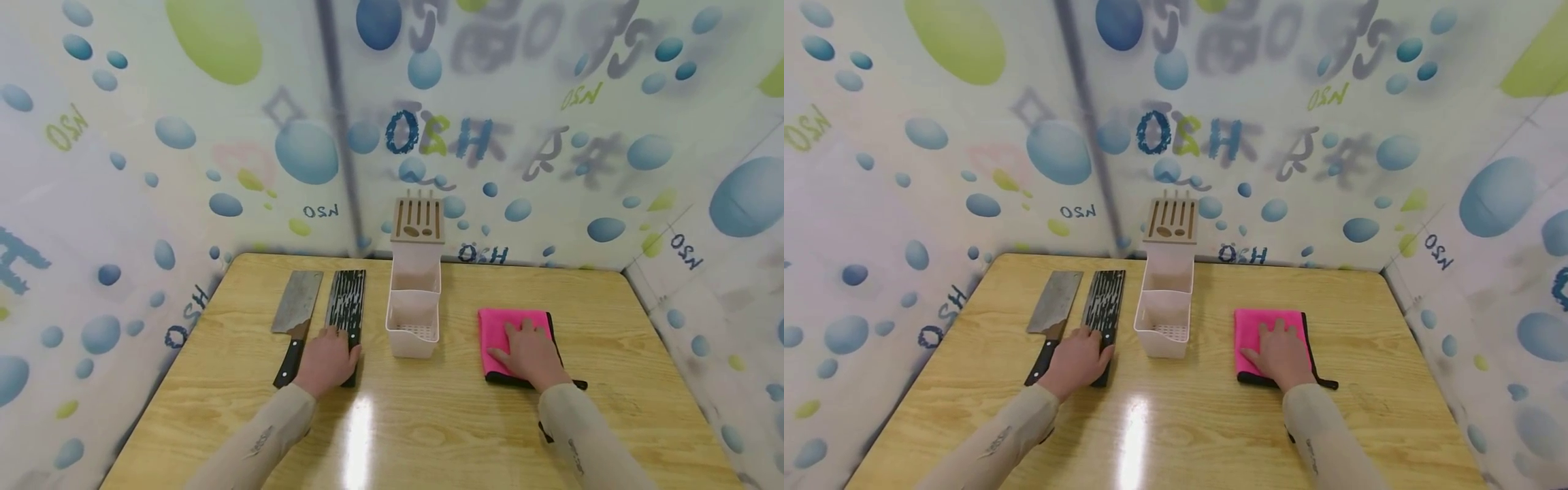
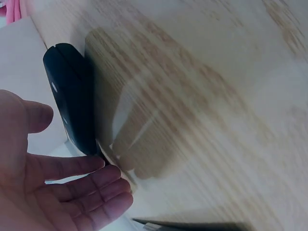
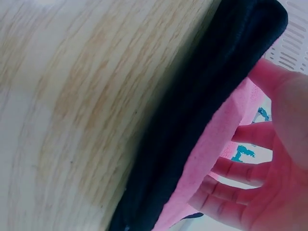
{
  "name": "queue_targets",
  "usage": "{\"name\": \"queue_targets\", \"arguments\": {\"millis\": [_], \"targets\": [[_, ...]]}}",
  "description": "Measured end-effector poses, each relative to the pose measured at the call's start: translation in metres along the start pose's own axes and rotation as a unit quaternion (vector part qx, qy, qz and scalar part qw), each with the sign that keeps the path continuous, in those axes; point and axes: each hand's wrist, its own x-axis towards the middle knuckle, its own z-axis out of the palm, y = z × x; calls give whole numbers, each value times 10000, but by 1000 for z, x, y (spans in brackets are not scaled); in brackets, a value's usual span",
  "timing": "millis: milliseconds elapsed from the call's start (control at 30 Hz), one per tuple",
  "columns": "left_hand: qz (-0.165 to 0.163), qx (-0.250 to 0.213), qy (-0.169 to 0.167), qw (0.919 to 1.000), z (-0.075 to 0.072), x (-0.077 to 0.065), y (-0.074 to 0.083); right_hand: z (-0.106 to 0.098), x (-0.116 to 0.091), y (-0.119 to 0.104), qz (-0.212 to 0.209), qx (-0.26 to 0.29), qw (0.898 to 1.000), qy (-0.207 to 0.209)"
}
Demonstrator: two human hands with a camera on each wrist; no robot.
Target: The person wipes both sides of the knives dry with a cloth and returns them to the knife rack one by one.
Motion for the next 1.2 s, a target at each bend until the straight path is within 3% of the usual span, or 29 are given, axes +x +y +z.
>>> {"name": "queue_targets", "arguments": {"millis": [233, 800, 1033, 1200], "targets": [[26, 280, 21, 9996, 1, 1, 6, 1, 0, -1, 28, -115, 9999, 40], [-467, -2, -329, 9984, -3, 5, 15, -1, 2, -5, 88, -90, 9999, -38], [-486, -13, -127, 9987, 0, 5, 17, -4, 4, -7, 168, -204, 9995, -153], [-609, 5, -158, 9980, 4, 4, 20, -4, 4, -8, 125, -249, 9995, -143]]}}
